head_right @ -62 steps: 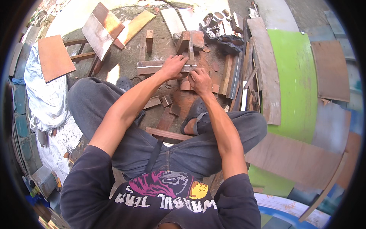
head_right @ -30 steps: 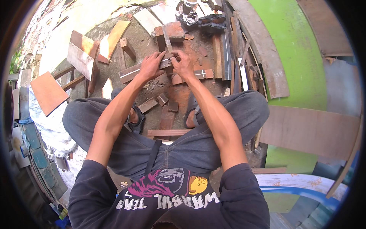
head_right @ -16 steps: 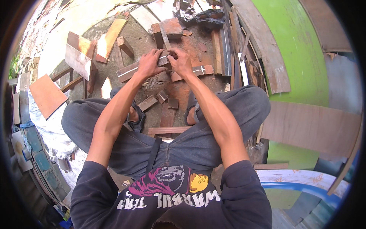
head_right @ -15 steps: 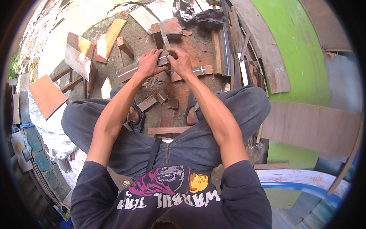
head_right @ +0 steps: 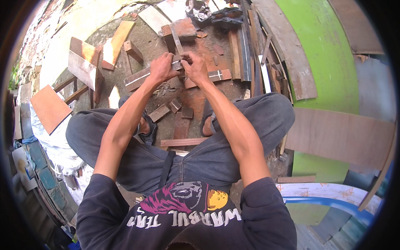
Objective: The person sits on the ground and uses a hand saw to cut a small piece of wood. They hold the wood with one hand and saw with the other, then inspect the cut piece and place it aside.
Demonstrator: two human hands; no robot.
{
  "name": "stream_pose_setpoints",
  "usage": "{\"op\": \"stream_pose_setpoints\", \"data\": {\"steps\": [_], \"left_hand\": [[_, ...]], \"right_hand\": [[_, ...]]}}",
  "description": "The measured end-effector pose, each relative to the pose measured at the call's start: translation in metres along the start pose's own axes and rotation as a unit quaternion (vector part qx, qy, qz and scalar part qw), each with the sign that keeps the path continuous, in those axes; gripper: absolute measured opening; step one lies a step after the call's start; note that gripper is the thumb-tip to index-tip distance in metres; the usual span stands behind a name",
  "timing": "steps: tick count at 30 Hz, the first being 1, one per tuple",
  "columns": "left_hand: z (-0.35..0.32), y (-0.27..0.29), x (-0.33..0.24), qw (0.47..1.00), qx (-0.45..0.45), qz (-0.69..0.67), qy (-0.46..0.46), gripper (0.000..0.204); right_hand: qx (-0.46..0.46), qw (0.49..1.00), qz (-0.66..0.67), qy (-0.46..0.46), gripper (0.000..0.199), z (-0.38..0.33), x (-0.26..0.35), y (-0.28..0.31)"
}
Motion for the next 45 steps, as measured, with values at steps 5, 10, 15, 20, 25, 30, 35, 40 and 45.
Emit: {"op": "stream_pose_setpoints", "data": {"steps": [5, 10, 15, 20, 25, 30, 35, 40, 45], "left_hand": [[-0.001, 0.004, -0.001, 1.000, 0.010, -0.022, 0.019, 0.068], [-0.001, 0.004, -0.001, 0.999, 0.005, -0.037, 0.016, 0.065], [0.000, 0.001, 0.000, 0.999, 0.012, -0.030, 0.012, 0.064], [0.001, -0.002, 0.003, 0.997, 0.059, -0.032, -0.040, 0.073], [0.002, -0.005, 0.006, 0.991, 0.084, -0.058, -0.080, 0.090], [0.003, 0.002, 0.003, 0.982, 0.120, -0.124, -0.074, 0.095], [0.005, 0.006, 0.007, 0.972, 0.121, -0.193, -0.063, 0.087], [0.008, 0.004, 0.014, 0.965, 0.127, -0.224, -0.048, 0.080], [0.008, 0.007, 0.017, 0.965, 0.099, -0.239, -0.034, 0.071]], "right_hand": [[0.012, 1.000, -0.002, 0.012, 0.023, 0.003, -0.001, -0.004], [0.005, 0.999, -0.019, 0.032, 0.023, 0.003, 0.000, -0.004], [0.011, 0.999, -0.010, 0.029, 0.023, 0.004, 0.000, -0.006], [0.016, 0.997, -0.031, 0.072, 0.024, 0.003, 0.007, -0.003], [0.015, 0.996, -0.026, 0.081, 0.023, 0.003, 0.004, -0.004], [0.024, 0.997, -0.045, 0.064, 0.023, 0.004, 0.003, -0.003], [0.028, 0.996, -0.050, 0.064, 0.023, 0.002, 0.008, -0.003], [0.026, 0.996, -0.047, 0.077, 0.022, 0.004, 0.005, -0.004], [0.025, 0.995, -0.028, 0.088, 0.020, 0.002, 0.011, -0.003]]}}
Point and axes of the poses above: each hand's wrist, its own z-axis towards the middle knuckle, its own y-axis out of the back of the hand, x = y × z, the point moved 9 cm from there along z, towards the middle knuckle, and after that the axes turned 7 degrees about -z, right-handed, at the moved point
